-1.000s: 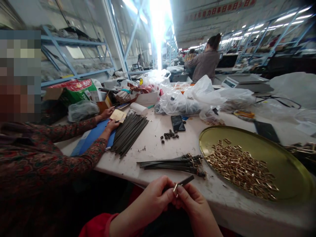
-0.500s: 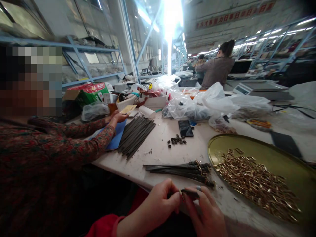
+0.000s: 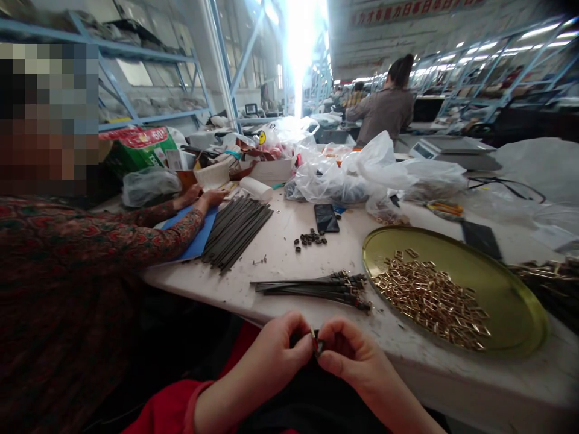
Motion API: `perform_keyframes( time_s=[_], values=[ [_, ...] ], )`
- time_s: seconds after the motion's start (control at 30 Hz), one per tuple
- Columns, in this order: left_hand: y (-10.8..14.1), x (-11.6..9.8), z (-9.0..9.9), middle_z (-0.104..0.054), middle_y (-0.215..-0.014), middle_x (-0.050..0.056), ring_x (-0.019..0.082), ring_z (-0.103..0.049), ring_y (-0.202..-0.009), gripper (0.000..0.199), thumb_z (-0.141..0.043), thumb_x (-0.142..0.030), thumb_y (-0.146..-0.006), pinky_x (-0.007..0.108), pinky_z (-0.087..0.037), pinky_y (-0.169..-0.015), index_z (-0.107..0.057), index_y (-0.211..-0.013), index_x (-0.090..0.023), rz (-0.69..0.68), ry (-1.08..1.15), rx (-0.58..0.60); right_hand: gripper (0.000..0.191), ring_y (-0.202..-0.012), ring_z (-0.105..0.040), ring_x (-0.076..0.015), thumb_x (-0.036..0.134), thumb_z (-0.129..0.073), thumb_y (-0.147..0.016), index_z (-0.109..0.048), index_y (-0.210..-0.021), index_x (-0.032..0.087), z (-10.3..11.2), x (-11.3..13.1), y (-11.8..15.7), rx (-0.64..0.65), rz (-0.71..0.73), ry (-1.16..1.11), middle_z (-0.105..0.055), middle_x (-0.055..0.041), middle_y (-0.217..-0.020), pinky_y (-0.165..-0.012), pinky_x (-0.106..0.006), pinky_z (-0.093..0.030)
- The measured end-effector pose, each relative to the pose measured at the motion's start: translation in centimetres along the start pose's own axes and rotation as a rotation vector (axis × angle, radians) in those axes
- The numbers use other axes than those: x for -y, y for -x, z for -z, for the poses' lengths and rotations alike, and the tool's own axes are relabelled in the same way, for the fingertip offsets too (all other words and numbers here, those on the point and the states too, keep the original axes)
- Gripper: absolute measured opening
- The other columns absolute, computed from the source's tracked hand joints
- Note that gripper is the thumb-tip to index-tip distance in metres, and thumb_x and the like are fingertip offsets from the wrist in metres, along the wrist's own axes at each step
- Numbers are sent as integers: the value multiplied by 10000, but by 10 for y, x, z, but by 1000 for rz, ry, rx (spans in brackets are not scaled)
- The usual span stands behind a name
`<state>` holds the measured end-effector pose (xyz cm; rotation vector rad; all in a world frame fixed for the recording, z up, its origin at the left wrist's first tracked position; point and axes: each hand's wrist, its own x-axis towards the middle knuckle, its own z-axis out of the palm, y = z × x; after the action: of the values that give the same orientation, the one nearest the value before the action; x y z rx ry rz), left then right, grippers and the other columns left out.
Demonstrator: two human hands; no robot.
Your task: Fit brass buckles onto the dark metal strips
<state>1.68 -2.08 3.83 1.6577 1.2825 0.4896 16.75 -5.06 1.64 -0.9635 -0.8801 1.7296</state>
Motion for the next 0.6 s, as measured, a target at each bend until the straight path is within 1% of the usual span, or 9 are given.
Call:
perform_keyframes(
  time_s=[0.07,0.13,0.27,0.3,0.37,0.43,0.47,0.6],
  values=[
    [0,0,-1,-486,-615,-47,93,-422,-596,118,-476,-213,-750,188,-297,-511,-490,-647,-157,-10,-10,9,234,-587,-482,-79,279,-790,-573,-592,-681,217,2,0,-2,9,-26,-29,-556,71,-609,-552,-178,-363],
    [-1,0,-2,-484,-616,-50,90,-424,-596,113,-467,-202,-753,185,-300,-514,-496,-654,-157,-12,-3,25,221,-576,-476,-81,287,-776,-591,-581,-660,210,6,0,-4,2,-29,-8,-541,70,-600,-542,-182,-361],
    [-2,-1,-3,-496,-637,-49,93,-435,-610,109,-459,-209,-764,184,-314,-531,-517,-686,-158,-6,15,58,236,-586,-450,-96,335,-745,-625,-564,-584,190,14,-1,-6,-60,55,122,-506,50,-616,-547,-204,-362],
    [-3,-1,-4,-500,-643,-47,94,-439,-616,111,-459,-214,-766,185,-315,-534,-523,-694,-158,-4,15,65,235,-592,-451,-99,346,-745,-623,-569,-594,192,16,-2,-6,-76,60,134,-507,48,-625,-549,-208,-364],
    [-6,-2,-4,-503,-640,-44,96,-444,-616,117,-457,-216,-765,188,-315,-536,-525,-689,-158,6,19,83,224,-594,-467,-104,368,-748,-618,-599,-679,211,20,-3,-5,-88,15,112,-523,47,-634,-547,-212,-369],
    [-10,-4,-4,-497,-620,-43,95,-443,-600,125,-457,-217,-758,189,-315,-530,-518,-668,-156,34,56,115,253,-599,-487,-106,394,-740,-627,-624,-790,238,24,-4,-4,-58,-46,68,-542,44,-651,-558,-215,-379],
    [-12,-6,-4,-495,-610,-43,93,-441,-589,129,-460,-224,-755,189,-316,-527,-514,-661,-154,53,89,133,273,-617,-496,-108,412,-730,-637,-634,-834,250,27,-4,-3,-30,-52,52,-547,39,-675,-575,-219,-386],
    [-17,-12,-3,-487,-573,-44,85,-430,-547,148,-478,-272,-742,188,-317,-512,-492,-661,-149,137,259,209,276,-699,-489,-113,475,-666,-690,-666,-868,263,34,-2,-3,86,51,86,-512,23,-765,-643,-222,-389]
  ],
)
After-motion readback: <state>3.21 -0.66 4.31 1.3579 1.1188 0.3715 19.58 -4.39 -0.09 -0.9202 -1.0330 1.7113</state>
